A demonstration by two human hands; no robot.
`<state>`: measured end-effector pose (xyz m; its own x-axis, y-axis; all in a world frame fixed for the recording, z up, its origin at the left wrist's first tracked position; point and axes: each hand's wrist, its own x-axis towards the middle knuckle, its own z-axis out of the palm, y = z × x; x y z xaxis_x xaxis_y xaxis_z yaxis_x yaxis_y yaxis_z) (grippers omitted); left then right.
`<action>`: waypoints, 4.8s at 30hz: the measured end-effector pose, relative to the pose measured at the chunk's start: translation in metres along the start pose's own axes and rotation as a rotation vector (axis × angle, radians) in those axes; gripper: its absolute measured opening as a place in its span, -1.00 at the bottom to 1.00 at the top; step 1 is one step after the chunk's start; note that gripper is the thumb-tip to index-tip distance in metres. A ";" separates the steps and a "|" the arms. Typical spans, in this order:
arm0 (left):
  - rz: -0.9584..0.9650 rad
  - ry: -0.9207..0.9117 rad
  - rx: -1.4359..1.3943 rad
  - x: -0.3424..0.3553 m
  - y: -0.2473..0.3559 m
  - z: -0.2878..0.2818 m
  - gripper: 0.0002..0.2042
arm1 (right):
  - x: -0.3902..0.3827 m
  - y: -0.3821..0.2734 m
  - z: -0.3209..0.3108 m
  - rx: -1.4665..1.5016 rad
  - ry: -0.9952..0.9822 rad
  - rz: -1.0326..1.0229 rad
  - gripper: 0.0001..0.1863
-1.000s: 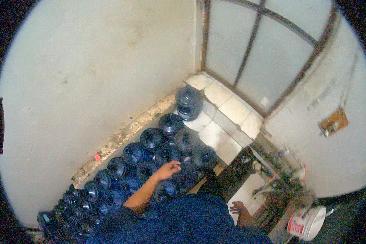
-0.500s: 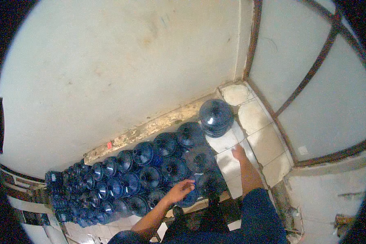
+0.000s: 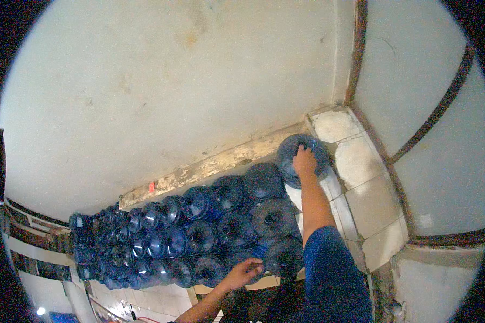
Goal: The person scrubs a large blue water jug with a soapy sponge, rinses it with a hose, and places it on a rack with other jugs. The person repeats this process for a second jug, scrubbing the exterior and interior before stacking it.
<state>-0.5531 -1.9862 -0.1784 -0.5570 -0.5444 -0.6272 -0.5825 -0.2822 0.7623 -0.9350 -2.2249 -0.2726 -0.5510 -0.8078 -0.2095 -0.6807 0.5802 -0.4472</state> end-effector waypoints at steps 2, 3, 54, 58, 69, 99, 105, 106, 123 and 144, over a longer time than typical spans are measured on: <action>-0.032 -0.010 -0.115 -0.008 -0.025 0.010 -0.63 | -0.040 0.024 0.019 0.044 0.088 -0.030 -0.51; -0.016 -0.029 -0.109 -0.015 -0.020 0.012 -0.61 | -0.061 0.043 0.030 0.050 0.096 -0.031 -0.54; -0.722 -2.015 0.322 -1.100 -0.530 0.584 -0.29 | -1.960 -0.126 0.050 -0.271 1.605 1.146 -0.78; -0.704 -2.046 0.398 -1.117 -0.558 0.673 -0.26 | -2.013 -0.077 0.037 -0.394 1.708 1.323 -0.81; -0.413 -2.277 0.635 -1.203 -0.505 0.946 -0.21 | -2.151 0.151 -0.083 -0.376 1.806 1.690 -0.66; 0.168 -1.848 0.742 -1.310 -0.541 1.030 -0.34 | -2.348 0.187 0.307 0.577 1.174 2.945 -0.44; 0.197 -1.888 0.716 -1.323 -0.533 0.977 -0.28 | -2.347 0.141 0.349 1.076 2.302 2.157 -0.62; 0.203 -1.900 0.705 -1.320 -0.535 0.971 -0.28 | -2.346 0.129 0.323 1.110 2.317 2.015 -0.70; 0.165 -1.828 0.622 -1.309 -0.539 0.935 -0.38 | -2.250 0.014 0.071 1.055 2.614 1.386 -0.64; 0.830 -2.293 0.318 -1.314 -0.458 1.096 -0.49 | -2.057 0.065 -0.095 0.740 2.620 1.436 -0.52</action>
<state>-0.2037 -0.2756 0.1208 0.0224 0.9324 0.3607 0.0727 -0.3614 0.9296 0.1082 -0.5152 0.2121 0.2699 0.9496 -0.1592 -0.1249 -0.1295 -0.9837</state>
